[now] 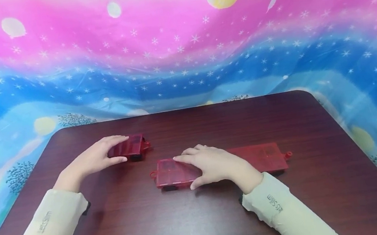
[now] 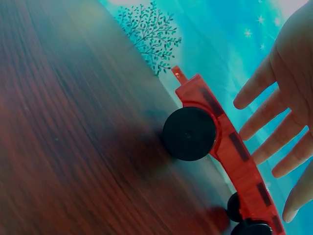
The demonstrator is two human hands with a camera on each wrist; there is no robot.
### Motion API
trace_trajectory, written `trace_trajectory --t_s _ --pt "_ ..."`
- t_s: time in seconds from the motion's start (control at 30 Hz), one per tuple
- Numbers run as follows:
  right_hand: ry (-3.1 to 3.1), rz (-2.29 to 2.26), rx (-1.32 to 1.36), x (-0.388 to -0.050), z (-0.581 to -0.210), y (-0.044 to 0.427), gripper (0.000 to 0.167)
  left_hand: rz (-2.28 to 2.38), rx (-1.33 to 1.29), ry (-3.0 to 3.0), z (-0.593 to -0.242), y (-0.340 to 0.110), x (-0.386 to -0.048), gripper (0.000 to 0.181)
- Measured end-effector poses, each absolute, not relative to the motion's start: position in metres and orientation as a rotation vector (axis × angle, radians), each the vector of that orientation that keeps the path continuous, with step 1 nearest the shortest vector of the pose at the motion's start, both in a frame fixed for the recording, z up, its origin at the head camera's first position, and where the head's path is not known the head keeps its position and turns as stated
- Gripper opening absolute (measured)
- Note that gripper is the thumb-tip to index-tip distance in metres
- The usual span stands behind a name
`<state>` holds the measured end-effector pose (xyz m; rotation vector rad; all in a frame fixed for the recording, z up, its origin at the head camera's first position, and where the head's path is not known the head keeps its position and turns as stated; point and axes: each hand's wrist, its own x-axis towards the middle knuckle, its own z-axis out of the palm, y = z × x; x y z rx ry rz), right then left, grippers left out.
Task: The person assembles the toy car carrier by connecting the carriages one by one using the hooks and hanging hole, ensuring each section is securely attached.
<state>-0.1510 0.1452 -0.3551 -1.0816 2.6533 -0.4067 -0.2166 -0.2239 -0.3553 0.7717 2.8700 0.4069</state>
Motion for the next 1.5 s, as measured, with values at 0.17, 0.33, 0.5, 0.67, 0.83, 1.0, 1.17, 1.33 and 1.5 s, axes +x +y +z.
trace_trajectory --t_s 0.17,0.33,0.5,0.67,0.83,1.0,1.17,1.33,1.5 --pt "2.653 -0.357 -1.107 -0.150 -0.357 0.136 0.086 0.395 0.752 2.848 -0.356 -0.220 -0.224 0.077" --pt "2.648 -0.337 -1.076 -0.150 -0.356 0.133 0.083 0.392 0.746 2.837 -0.358 -0.217 -0.230 0.078" --pt "2.634 -0.337 -1.046 -0.151 -0.356 0.133 0.081 0.377 0.731 2.832 -0.362 -0.218 -0.235 0.082" --pt "2.629 -0.342 -1.025 -0.151 -0.355 0.135 0.081 0.361 0.741 2.836 -0.364 -0.218 -0.238 0.087" --pt "2.630 -0.345 -1.058 -0.151 -0.355 0.136 0.078 0.321 0.722 2.840 -0.364 -0.216 -0.237 0.088" --pt "2.621 -0.356 -1.079 -0.151 -0.358 0.137 0.075 0.289 0.707 2.847 -0.364 -0.215 -0.234 0.088" --pt "2.613 -0.390 -1.070 -0.150 -0.357 0.140 0.075 0.291 0.732 2.855 -0.364 -0.212 -0.233 0.087" --pt "2.617 -0.416 -1.075 -0.151 -0.356 0.143 0.075 0.285 0.765 2.871 -0.364 -0.208 -0.232 0.086" --pt "2.616 -0.430 -1.083 -0.152 -0.356 0.144 0.076 0.257 0.784 2.876 -0.362 -0.205 -0.229 0.086"
